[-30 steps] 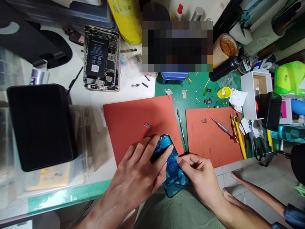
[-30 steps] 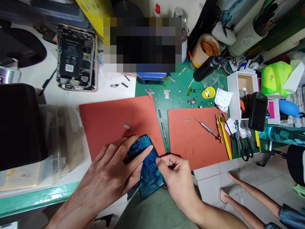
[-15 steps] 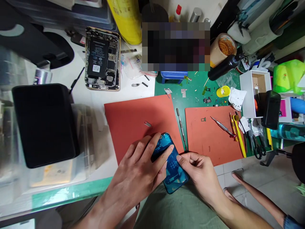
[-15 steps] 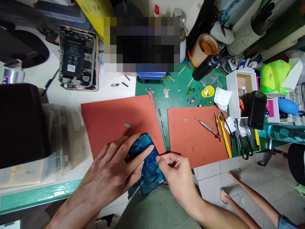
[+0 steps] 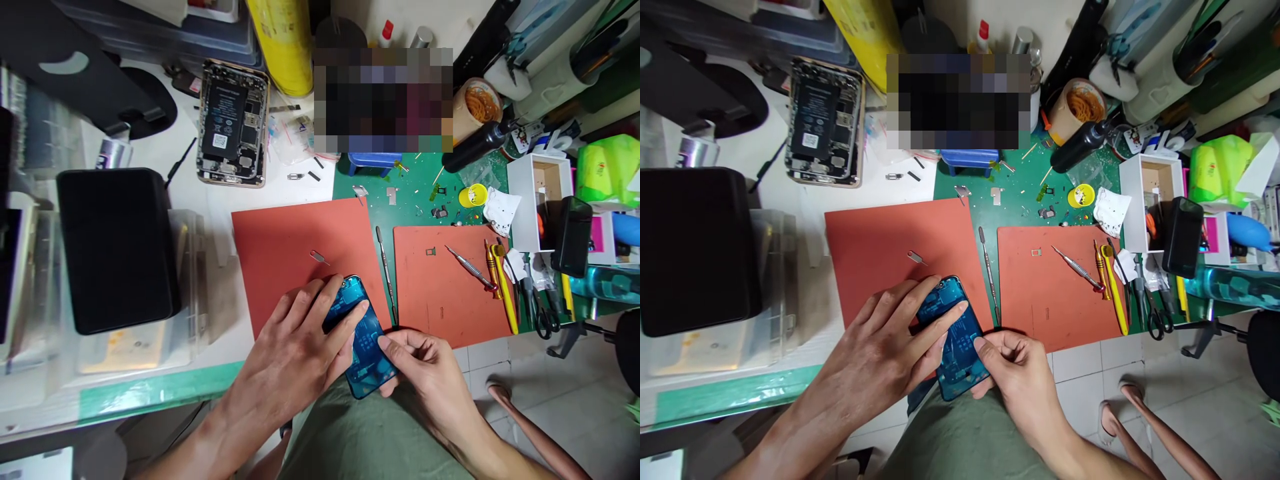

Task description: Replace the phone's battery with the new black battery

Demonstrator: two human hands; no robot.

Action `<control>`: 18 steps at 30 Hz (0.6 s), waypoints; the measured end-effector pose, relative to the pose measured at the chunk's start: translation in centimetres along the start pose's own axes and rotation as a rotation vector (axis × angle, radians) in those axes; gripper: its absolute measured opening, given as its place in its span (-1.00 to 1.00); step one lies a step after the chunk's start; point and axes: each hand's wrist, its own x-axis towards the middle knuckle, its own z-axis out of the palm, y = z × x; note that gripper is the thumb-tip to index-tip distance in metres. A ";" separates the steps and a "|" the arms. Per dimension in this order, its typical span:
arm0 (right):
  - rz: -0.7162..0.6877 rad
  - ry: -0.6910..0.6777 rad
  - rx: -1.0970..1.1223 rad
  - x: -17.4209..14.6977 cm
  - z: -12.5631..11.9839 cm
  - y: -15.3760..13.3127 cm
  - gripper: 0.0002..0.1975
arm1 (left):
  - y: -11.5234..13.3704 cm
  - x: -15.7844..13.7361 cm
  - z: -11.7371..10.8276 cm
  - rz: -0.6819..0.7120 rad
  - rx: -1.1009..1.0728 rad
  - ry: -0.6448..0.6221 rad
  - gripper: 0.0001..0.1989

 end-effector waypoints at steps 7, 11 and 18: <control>-0.003 0.012 0.003 0.1 -0.2 0.7 -0.44 | -0.1 -0.1 0.0 0.007 -0.028 0.018 -0.59; -0.011 0.004 0.003 0.3 -0.1 0.6 -0.46 | -0.2 -0.3 -0.1 0.016 -0.054 0.007 -0.59; -0.009 0.003 -0.015 0.3 0.0 0.5 -0.45 | -0.1 -0.3 0.1 0.002 -0.054 0.007 -0.59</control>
